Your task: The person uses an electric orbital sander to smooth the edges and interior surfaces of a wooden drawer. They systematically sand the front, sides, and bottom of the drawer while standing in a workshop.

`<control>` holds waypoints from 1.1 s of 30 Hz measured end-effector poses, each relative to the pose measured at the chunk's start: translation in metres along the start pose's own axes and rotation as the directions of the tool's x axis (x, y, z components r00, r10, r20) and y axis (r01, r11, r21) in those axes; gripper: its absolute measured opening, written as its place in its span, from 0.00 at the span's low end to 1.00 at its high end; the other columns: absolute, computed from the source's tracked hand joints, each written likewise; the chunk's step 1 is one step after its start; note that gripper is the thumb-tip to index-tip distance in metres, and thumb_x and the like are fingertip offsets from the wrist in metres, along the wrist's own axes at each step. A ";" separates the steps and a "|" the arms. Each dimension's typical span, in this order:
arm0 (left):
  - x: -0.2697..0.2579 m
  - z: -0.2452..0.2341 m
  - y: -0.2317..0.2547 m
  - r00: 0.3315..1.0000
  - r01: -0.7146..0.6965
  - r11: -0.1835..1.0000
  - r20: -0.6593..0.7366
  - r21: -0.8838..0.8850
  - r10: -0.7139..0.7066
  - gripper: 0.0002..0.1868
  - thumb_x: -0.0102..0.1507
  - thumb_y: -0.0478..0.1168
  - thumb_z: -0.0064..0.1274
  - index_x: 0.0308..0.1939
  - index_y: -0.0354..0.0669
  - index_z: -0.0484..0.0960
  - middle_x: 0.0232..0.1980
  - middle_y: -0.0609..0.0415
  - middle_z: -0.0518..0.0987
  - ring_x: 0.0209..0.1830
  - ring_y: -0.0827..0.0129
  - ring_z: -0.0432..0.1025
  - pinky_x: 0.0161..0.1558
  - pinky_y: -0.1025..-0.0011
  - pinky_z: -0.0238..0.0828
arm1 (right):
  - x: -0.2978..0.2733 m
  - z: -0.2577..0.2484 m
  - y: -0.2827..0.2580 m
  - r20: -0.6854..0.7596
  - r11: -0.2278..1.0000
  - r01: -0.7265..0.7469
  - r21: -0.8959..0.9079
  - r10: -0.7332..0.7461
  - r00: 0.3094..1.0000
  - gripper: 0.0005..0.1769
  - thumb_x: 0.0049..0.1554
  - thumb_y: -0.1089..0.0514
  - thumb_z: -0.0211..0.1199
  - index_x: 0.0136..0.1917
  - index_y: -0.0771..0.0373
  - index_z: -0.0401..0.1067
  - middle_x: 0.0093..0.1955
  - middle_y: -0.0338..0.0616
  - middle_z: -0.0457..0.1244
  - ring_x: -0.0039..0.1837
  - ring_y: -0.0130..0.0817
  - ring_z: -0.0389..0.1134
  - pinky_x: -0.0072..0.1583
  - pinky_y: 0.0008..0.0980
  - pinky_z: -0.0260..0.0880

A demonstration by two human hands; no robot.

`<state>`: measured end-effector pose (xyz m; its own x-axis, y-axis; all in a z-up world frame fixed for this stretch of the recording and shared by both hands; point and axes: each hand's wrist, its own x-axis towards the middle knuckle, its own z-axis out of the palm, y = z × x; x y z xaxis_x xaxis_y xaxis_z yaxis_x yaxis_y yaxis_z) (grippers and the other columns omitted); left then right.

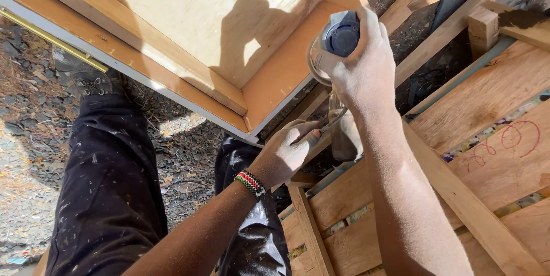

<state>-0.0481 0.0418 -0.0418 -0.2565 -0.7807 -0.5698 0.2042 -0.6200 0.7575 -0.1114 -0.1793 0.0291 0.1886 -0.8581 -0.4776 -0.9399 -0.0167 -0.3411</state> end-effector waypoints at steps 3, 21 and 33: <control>-0.001 -0.017 0.011 0.984 0.043 0.998 -0.171 -0.047 -0.051 0.22 0.83 0.55 0.46 0.64 0.47 0.89 0.60 0.53 0.92 0.59 0.62 0.85 0.64 0.61 0.78 | 0.042 -0.002 0.010 0.115 0.992 0.007 -0.126 0.008 0.993 0.43 0.53 0.36 0.77 0.75 0.55 0.73 0.65 0.51 0.67 0.60 0.55 0.69 0.57 0.56 0.70; -0.004 -0.129 -0.020 0.603 0.235 0.895 -0.665 -0.378 -0.439 0.15 0.82 0.47 0.54 0.57 0.43 0.93 0.48 0.44 0.92 0.54 0.58 0.86 0.58 0.52 0.80 | -0.080 0.056 -0.077 0.559 0.974 -0.126 -0.188 0.212 0.801 0.50 0.54 0.42 0.82 0.85 0.50 0.71 0.75 0.66 0.68 0.73 0.82 0.74 0.66 0.83 0.80; 0.002 -0.113 -0.021 0.831 0.247 0.878 -0.377 -0.411 -0.410 0.20 0.79 0.53 0.60 0.66 0.46 0.93 0.62 0.44 0.91 0.67 0.54 0.88 0.69 0.49 0.82 | -0.024 -0.008 -0.012 0.279 0.960 -0.251 -0.127 0.277 0.919 0.54 0.56 0.46 0.86 0.86 0.66 0.67 0.74 0.69 0.66 0.78 0.77 0.70 0.71 0.79 0.75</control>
<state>0.0539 0.0448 -0.0952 0.0589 -0.4241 -0.9037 0.5041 -0.7687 0.3936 -0.1073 -0.1630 0.0511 -0.0080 -0.6506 -0.7594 -0.9855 0.1340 -0.1044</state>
